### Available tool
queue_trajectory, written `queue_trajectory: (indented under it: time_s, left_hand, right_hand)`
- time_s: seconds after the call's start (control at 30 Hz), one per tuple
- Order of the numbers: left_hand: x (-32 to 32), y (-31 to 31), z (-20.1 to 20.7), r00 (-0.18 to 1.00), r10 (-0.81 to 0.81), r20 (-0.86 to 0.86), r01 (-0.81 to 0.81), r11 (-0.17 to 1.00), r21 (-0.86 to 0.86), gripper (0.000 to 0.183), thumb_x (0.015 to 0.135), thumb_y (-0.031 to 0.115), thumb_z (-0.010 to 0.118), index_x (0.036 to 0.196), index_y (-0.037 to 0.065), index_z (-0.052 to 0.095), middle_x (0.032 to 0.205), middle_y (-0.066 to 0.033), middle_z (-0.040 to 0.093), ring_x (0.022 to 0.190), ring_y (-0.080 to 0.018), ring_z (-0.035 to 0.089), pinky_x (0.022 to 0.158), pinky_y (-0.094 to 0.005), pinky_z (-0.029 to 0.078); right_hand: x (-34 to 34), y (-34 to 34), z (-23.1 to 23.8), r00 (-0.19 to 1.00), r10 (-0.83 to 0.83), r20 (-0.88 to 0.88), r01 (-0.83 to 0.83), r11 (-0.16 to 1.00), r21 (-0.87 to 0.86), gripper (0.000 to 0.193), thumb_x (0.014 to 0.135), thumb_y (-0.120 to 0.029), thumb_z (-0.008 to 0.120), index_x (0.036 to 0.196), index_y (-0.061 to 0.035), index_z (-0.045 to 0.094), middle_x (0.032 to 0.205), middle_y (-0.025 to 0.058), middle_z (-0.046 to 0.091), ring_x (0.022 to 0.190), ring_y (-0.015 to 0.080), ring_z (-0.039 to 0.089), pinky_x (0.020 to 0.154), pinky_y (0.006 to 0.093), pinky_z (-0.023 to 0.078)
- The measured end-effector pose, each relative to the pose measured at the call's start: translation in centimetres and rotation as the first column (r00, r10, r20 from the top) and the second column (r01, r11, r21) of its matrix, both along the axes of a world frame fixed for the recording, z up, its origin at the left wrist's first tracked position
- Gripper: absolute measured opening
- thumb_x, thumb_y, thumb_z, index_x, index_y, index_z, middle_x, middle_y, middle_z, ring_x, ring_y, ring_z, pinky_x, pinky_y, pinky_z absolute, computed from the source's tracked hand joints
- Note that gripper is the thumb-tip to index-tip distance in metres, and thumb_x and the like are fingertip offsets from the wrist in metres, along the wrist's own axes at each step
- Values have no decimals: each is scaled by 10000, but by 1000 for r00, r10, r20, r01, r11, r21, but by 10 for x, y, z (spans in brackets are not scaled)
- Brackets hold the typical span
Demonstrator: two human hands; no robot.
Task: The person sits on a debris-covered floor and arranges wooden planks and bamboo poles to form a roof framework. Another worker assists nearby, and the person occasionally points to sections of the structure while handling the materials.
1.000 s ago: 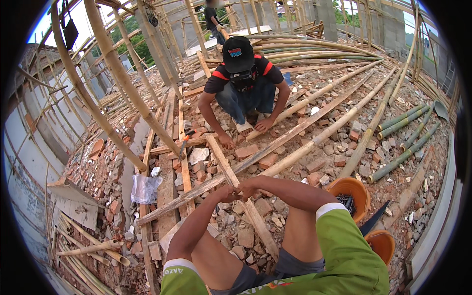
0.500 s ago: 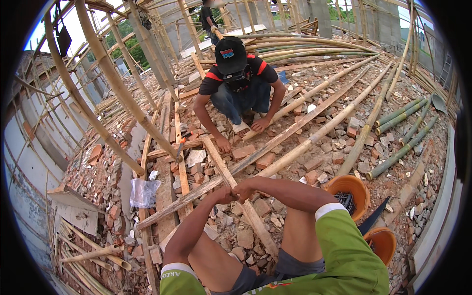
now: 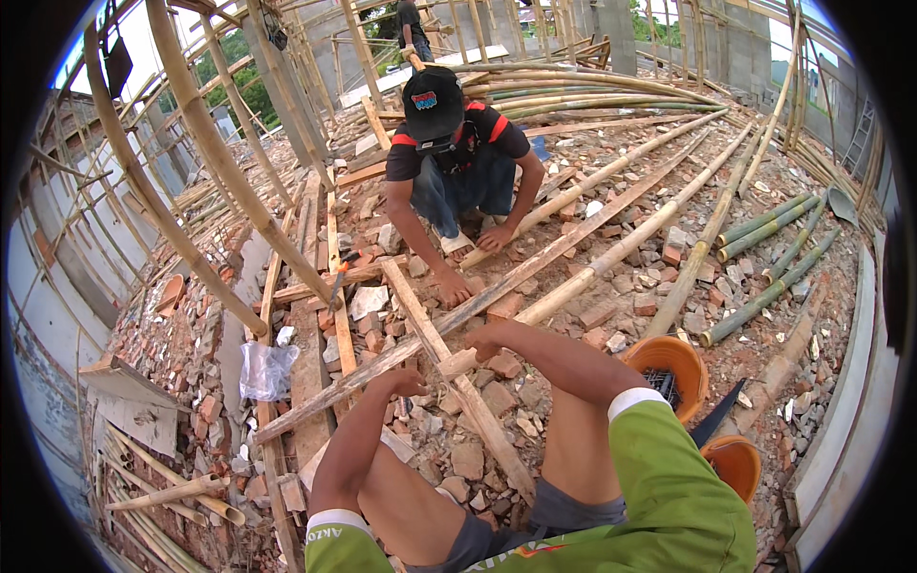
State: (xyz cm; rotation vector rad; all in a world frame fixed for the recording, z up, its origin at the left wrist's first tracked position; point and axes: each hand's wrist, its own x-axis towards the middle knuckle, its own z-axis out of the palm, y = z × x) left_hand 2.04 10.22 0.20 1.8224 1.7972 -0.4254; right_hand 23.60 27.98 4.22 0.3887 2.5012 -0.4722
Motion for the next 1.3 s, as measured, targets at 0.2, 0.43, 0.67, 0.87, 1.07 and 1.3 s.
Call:
queue_trajectory:
  time_s: [0.2, 0.43, 0.67, 0.87, 1.07, 1.3]
  left_hand:
    - [0, 0, 13, 995, 90, 44, -84, 990, -117, 649, 899, 519, 496, 1383, 88, 450, 1418, -170, 424, 1299, -354, 401, 1079, -452, 327]
    - [14, 2, 27, 993, 74, 90, -67, 995, -79, 715, 891, 545, 510, 1396, 47, 417, 1445, -198, 377, 1331, -353, 363, 1092, -447, 314]
    - [22, 0, 38, 987, 127, 95, -116, 987, -107, 747, 879, 557, 531, 1400, 35, 408, 1471, -183, 347, 1351, -343, 340, 1100, -452, 302]
    - [25, -2, 40, 987, 145, 67, -139, 986, -87, 684, 894, 518, 507, 1403, 71, 414, 1427, -167, 423, 1311, -316, 405, 1091, -402, 314]
    - [23, 2, 40, 990, 102, 100, -93, 992, -91, 732, 887, 542, 534, 1376, 8, 430, 1409, -201, 429, 1282, -353, 426, 1060, -448, 360]
    - [34, -5, 56, 984, 148, 95, -139, 986, -92, 755, 874, 560, 545, 1373, 5, 432, 1391, -200, 451, 1274, -351, 436, 1054, -444, 367]
  right_hand:
    - [35, 22, 17, 976, -207, -72, 202, 977, -62, 494, 783, -185, 583, 1242, -7, 540, 929, 192, 678, 698, 291, 677, 603, 409, 528]
    - [33, 29, 10, 964, -242, -110, 239, 970, -41, 452, 795, -187, 589, 1220, -36, 565, 877, 180, 683, 685, 297, 648, 603, 435, 493]
    - [27, 30, -3, 942, -284, -178, 270, 958, -97, 398, 811, -184, 599, 1169, -10, 588, 882, 200, 670, 712, 309, 625, 615, 437, 473]
    - [25, 39, -10, 973, -194, -124, 190, 981, -42, 354, 821, -187, 590, 1125, -5, 600, 863, 206, 664, 707, 304, 618, 603, 444, 458]
    - [26, 52, -29, 941, -306, -143, 278, 942, -190, 371, 828, -197, 592, 1153, -20, 586, 919, 208, 663, 780, 326, 630, 644, 448, 470]
    - [27, 48, -35, 943, -279, -182, 253, 956, -151, 491, 820, -174, 609, 1287, -53, 519, 1009, 203, 660, 843, 359, 636, 692, 454, 479]
